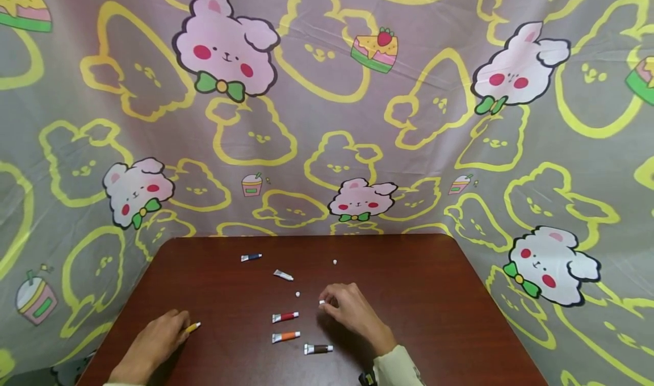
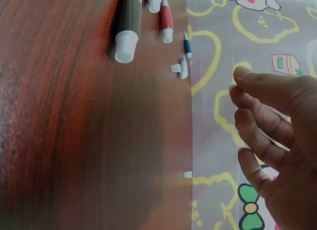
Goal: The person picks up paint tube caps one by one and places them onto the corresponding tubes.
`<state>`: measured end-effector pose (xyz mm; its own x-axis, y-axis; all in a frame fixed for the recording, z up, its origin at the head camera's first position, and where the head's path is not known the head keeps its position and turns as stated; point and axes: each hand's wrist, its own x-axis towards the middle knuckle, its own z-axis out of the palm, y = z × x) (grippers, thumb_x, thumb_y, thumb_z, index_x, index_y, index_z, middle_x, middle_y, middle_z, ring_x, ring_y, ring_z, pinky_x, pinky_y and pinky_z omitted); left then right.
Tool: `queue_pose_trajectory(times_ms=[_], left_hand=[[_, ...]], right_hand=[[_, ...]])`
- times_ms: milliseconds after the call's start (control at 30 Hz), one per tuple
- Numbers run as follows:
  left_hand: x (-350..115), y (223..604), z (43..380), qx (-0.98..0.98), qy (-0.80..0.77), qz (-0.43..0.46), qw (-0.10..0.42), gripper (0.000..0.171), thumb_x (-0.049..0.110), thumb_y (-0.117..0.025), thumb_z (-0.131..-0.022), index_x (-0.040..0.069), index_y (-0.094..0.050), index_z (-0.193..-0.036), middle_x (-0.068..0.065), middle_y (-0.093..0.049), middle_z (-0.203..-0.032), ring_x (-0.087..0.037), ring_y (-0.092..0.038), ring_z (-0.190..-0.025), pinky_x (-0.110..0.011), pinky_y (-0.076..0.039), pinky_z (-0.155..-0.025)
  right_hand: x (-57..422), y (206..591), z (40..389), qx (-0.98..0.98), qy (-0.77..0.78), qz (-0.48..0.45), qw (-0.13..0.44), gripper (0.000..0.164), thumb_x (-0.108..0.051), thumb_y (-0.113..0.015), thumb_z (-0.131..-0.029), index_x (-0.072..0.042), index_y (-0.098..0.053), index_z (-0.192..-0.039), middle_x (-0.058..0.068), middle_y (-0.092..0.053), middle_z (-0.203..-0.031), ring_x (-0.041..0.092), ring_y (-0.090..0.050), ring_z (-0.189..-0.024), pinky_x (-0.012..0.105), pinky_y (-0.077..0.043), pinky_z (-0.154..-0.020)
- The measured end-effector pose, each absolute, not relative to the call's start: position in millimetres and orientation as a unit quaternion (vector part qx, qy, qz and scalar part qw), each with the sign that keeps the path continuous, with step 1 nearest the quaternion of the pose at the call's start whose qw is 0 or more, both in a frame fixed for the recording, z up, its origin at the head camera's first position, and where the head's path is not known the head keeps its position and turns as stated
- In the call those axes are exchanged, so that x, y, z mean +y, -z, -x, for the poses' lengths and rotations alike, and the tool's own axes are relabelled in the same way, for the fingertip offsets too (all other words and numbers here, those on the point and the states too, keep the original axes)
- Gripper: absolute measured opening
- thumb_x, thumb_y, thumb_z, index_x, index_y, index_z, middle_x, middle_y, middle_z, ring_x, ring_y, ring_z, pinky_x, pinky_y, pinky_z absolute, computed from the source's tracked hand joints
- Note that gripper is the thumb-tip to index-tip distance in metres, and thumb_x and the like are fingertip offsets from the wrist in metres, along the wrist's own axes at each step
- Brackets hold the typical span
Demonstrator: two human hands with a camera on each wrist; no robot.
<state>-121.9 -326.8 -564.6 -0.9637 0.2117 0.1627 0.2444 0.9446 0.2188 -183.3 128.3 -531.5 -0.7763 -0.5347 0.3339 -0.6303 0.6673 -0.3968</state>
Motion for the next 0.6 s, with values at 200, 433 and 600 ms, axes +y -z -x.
queue_pose_trajectory(times_ms=[200, 433, 600], left_hand=[[-313, 564, 126, -0.973, 0.118, 0.146, 0.131, 0.036, 0.004, -0.091, -0.079, 0.020, -0.060, -0.085, 0.008, -0.055, -0.078, -0.014, -0.056, -0.066, -0.036, -0.047, -0.059], [-293, 553, 131, -0.970, 0.126, 0.158, 0.131, 0.035, 0.005, -0.091, -0.081, 0.022, -0.060, -0.085, 0.010, -0.056, -0.078, -0.013, -0.058, -0.069, -0.034, -0.049, -0.061], [-280, 547, 134, -0.970, 0.128, 0.163, 0.124, 0.033, 0.007, -0.091, -0.083, 0.021, -0.061, -0.085, 0.009, -0.057, -0.078, -0.014, -0.059, -0.070, -0.036, -0.049, -0.061]], right_hand=[[127, 529, 183, -0.905, -0.251, -0.328, 0.100, 0.010, -0.013, -0.088, -0.091, -0.013, -0.082, -0.100, -0.006, -0.081, -0.090, 0.001, -0.071, -0.080, 0.034, -0.052, -0.084], [124, 529, 183, -0.907, -0.243, -0.328, 0.106, 0.011, -0.014, -0.087, -0.091, -0.015, -0.082, -0.101, -0.006, -0.081, -0.093, 0.003, -0.071, -0.082, 0.032, -0.048, -0.082], [123, 529, 183, -0.908, -0.243, -0.325, 0.102, 0.008, -0.016, -0.085, -0.093, -0.017, -0.082, -0.101, -0.007, -0.081, -0.094, 0.003, -0.070, -0.084, 0.028, -0.046, -0.080]])
